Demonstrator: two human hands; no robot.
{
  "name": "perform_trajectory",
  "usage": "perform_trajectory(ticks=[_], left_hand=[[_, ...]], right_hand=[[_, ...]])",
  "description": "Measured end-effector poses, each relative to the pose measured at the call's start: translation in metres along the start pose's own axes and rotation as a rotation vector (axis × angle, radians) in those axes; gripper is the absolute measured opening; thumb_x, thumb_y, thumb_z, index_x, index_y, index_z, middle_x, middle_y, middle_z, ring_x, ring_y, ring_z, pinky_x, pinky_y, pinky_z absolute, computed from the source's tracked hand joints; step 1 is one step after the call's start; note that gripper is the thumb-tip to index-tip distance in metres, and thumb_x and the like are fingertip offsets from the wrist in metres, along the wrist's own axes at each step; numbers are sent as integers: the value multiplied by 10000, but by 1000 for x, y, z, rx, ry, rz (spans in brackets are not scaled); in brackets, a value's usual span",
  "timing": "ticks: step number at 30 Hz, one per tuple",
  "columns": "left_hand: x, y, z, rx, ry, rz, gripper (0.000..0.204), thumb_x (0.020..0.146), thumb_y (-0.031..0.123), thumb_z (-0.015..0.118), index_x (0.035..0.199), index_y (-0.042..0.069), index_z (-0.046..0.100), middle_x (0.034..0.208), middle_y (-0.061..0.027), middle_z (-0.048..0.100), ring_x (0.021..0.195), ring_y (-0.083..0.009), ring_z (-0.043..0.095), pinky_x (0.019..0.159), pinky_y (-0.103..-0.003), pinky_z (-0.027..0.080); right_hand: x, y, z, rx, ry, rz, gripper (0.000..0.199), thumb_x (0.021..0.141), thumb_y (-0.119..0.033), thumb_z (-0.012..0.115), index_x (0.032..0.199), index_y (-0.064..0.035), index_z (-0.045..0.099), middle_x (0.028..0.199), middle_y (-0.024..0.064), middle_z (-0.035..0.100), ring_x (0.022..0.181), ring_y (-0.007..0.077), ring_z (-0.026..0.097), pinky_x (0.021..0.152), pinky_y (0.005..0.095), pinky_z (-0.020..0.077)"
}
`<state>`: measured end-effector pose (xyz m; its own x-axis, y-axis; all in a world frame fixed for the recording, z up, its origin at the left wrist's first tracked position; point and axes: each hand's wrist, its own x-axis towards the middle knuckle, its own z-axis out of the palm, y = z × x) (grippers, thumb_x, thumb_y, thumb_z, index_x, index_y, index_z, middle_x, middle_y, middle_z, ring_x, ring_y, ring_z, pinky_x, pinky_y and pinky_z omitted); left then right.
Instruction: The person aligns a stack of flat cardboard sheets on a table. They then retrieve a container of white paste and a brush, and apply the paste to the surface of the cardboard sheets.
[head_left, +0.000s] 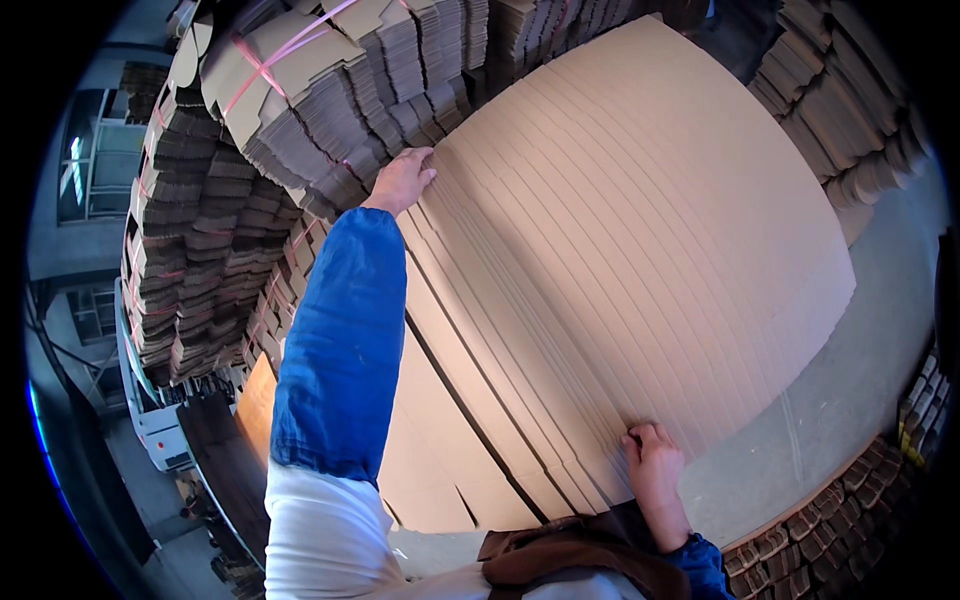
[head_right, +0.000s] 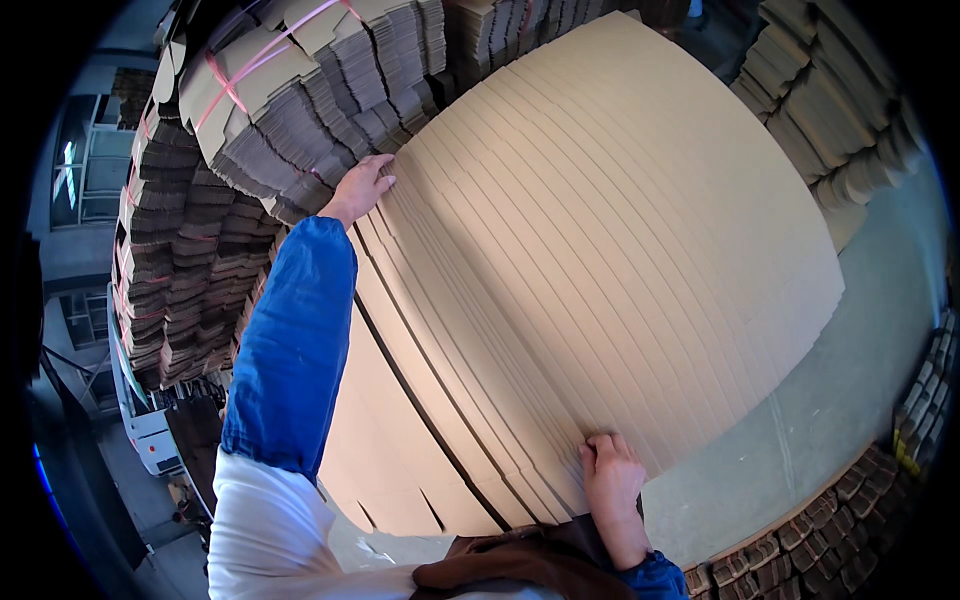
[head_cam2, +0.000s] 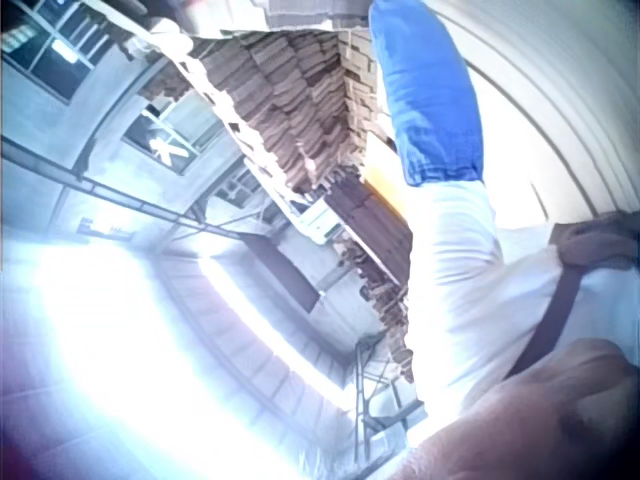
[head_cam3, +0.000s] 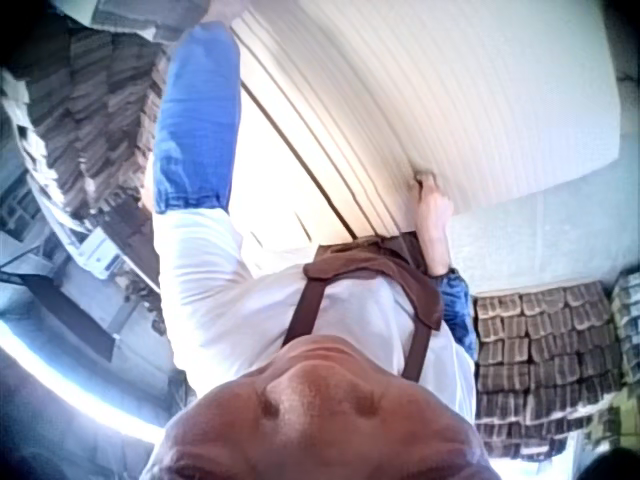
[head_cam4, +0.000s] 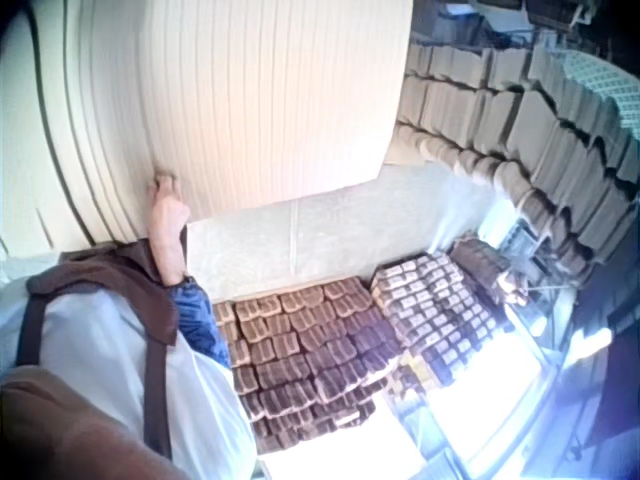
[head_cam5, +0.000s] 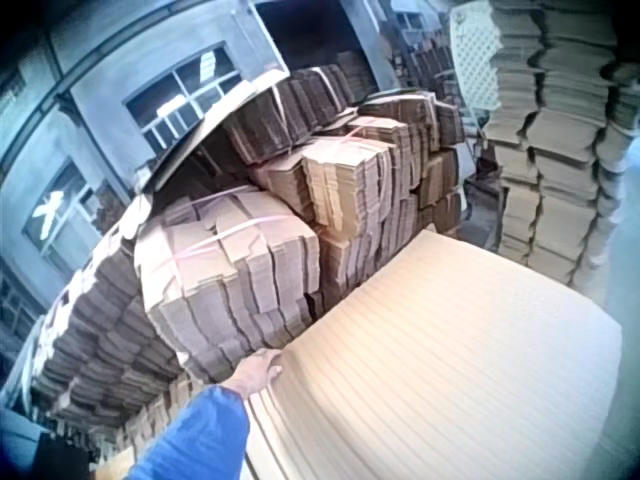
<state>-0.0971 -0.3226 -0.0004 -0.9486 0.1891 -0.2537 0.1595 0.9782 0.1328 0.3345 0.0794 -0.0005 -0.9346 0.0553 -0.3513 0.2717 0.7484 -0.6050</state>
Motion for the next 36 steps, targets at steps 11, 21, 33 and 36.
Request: perform_trajectory(ticks=[11,21,33,36], left_hand=[[34,-25,7,-272,21,-83,342,934,213,670,1226,39,634,1071,-139,682,1022,-273,668,906,-371,518],[44,-39,-5,-539,-103,-218,229,979,237,665,1138,75,641,995,24,636,964,-104,558,884,-268,448],[38,-51,-7,-794,-235,-235,197,968,284,692,1049,113,637,976,39,597,959,-93,507,864,-284,415],[38,-49,-5,-769,-214,-231,190,969,281,687,1034,110,634,963,36,591,944,-95,505,853,-286,414]], right_hand=[[3,0,-3,11,-35,22,116,862,-194,723,883,-97,663,872,99,643,851,330,634,760,451,499],[4,-1,-3,10,-43,34,114,862,-199,723,879,-103,663,879,99,638,846,332,626,760,447,485],[6,-1,-4,20,-84,83,119,864,-209,722,871,-105,664,875,103,623,846,341,618,764,450,482],[7,-1,-5,26,-72,69,122,854,-202,731,869,-102,664,879,102,632,834,352,627,741,460,487]])
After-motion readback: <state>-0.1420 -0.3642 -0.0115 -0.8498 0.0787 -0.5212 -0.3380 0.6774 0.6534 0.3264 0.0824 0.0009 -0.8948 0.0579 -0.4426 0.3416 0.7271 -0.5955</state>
